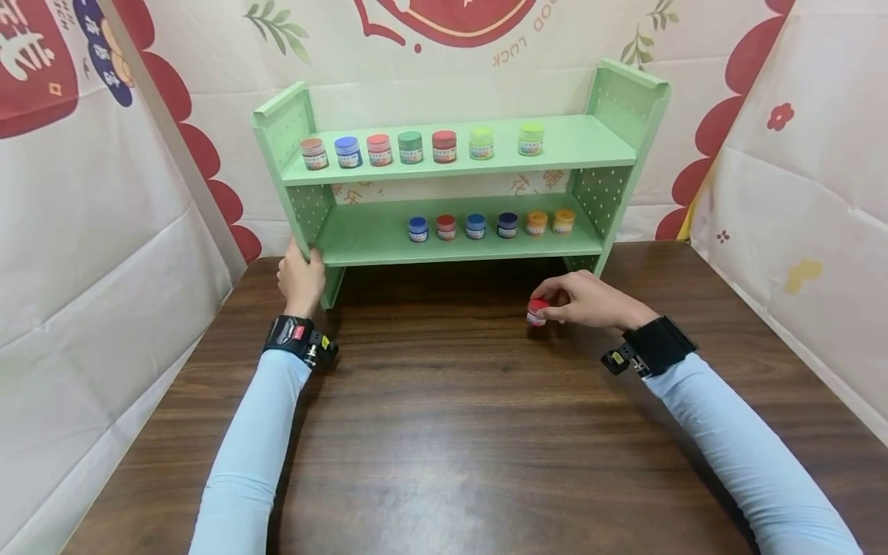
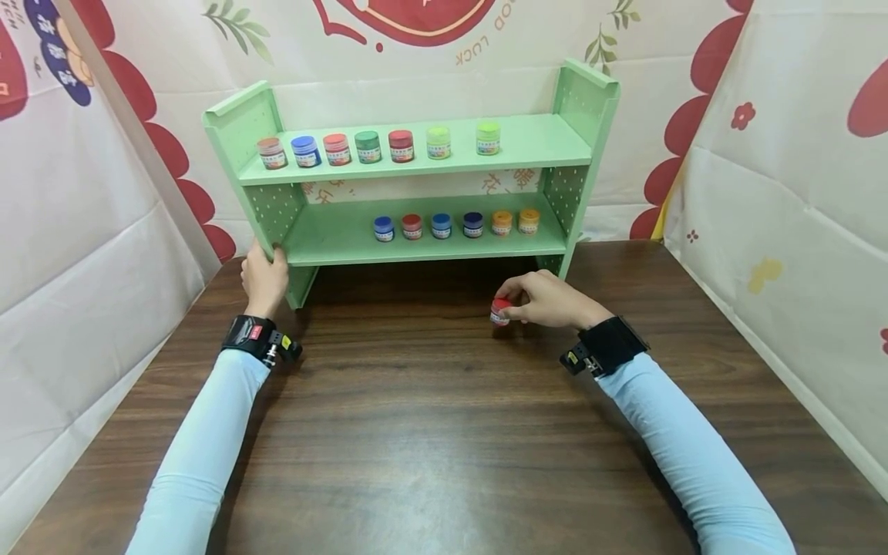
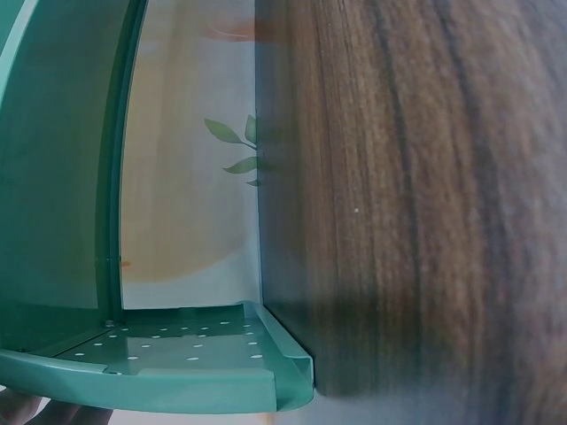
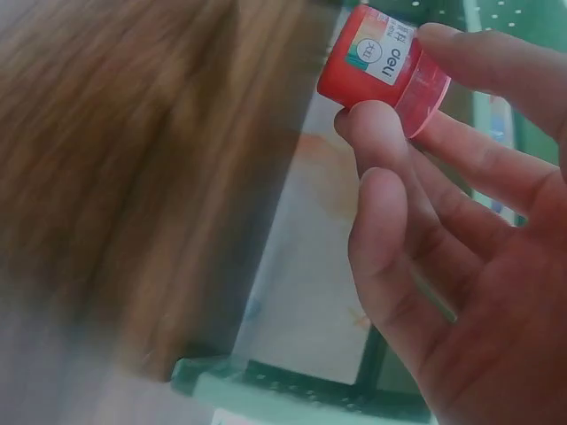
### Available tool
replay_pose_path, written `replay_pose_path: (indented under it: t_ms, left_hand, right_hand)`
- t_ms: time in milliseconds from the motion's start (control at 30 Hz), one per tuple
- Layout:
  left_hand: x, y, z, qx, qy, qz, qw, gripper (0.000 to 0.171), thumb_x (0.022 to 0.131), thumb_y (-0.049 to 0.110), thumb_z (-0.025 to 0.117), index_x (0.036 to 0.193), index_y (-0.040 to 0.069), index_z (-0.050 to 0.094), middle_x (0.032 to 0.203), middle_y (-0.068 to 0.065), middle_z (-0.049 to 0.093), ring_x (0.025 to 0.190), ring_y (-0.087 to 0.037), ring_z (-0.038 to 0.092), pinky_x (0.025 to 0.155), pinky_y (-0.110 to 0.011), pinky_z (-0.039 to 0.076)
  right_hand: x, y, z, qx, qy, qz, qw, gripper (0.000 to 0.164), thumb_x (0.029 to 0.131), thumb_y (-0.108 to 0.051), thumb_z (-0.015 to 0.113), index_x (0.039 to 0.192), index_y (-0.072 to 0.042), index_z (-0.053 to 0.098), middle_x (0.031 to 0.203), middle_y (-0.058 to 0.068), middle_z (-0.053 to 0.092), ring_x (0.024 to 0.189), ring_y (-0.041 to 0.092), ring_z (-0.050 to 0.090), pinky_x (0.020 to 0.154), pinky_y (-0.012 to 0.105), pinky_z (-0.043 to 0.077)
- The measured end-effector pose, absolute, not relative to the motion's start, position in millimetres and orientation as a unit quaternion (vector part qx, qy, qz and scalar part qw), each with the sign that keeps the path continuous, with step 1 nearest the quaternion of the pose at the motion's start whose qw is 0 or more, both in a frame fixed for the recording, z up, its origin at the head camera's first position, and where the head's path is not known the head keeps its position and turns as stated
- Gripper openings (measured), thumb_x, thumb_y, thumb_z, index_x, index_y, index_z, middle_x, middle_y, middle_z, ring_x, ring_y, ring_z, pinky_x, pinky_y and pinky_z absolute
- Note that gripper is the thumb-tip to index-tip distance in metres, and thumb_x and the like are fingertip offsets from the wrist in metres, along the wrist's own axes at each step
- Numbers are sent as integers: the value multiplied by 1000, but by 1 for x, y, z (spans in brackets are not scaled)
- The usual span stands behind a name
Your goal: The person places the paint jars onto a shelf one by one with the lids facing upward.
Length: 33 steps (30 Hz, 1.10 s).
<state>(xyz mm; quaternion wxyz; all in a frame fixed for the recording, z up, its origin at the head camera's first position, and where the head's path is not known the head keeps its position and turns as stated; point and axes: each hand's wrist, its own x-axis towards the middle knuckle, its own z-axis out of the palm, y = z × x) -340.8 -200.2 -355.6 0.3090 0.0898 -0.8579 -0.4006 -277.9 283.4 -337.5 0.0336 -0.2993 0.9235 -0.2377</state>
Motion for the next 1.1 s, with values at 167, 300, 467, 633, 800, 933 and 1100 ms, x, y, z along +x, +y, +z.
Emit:
replay_pose_path:
  t_ms: [167,300,467,633,800,933,1100]
  left_hand:
    - [-341,-202,-353,93,-856,-402,312,26,100,24,47,119,12,59,120,-26,71,108,-52,66,86,-65,47]
    - [-341,-204,-355,95,-855,-404,310,27,100,25,47,121,13,59,122,-25,70,109,-51,66,86,-65,47]
    - [-339,-203,-357,90,-857,-403,308,27,100,25,47,121,12,59,116,-25,71,105,-51,67,83,-65,48]
    - [-339,-203,-356,88,-858,-401,309,25,100,24,47,119,12,59,113,-25,71,102,-50,67,83,-64,48]
    - [-340,-203,-354,89,-859,-399,309,24,99,24,48,117,12,59,111,-26,71,103,-50,67,83,-64,48]
    - [-341,-202,-354,88,-858,-399,311,24,99,24,49,118,12,59,110,-26,71,102,-50,67,83,-65,48]
    - [-341,-200,-357,91,-858,-400,308,25,99,24,48,118,12,59,111,-26,72,102,-50,67,83,-65,48]
  right_hand:
    - [-280,268,-324,-330,912,-244,15,23,96,-19,73,119,-16,73,87,-5,70,67,11,59,63,25,49]
    - [-285,249,-314,-361,901,-238,4,24,96,-19,74,119,-15,73,84,-4,69,67,11,59,64,25,49]
    - [-289,221,-302,-378,899,-222,-6,24,97,-22,73,120,-16,73,82,-6,69,68,11,59,65,26,48]
    - [-297,187,-285,-406,889,-209,-30,26,96,-24,73,120,-13,74,88,-4,73,66,10,61,64,27,49]
    - [-309,151,-265,-413,888,-195,-59,27,96,-23,73,122,-13,74,107,1,74,67,12,61,67,30,49]
    - [-320,123,-253,-414,891,-175,-71,29,98,-25,71,124,-13,73,115,5,70,77,17,59,73,33,48]
    - [-331,92,-243,-412,892,-175,-65,31,101,-23,67,128,-10,71,122,8,70,98,22,64,85,38,51]
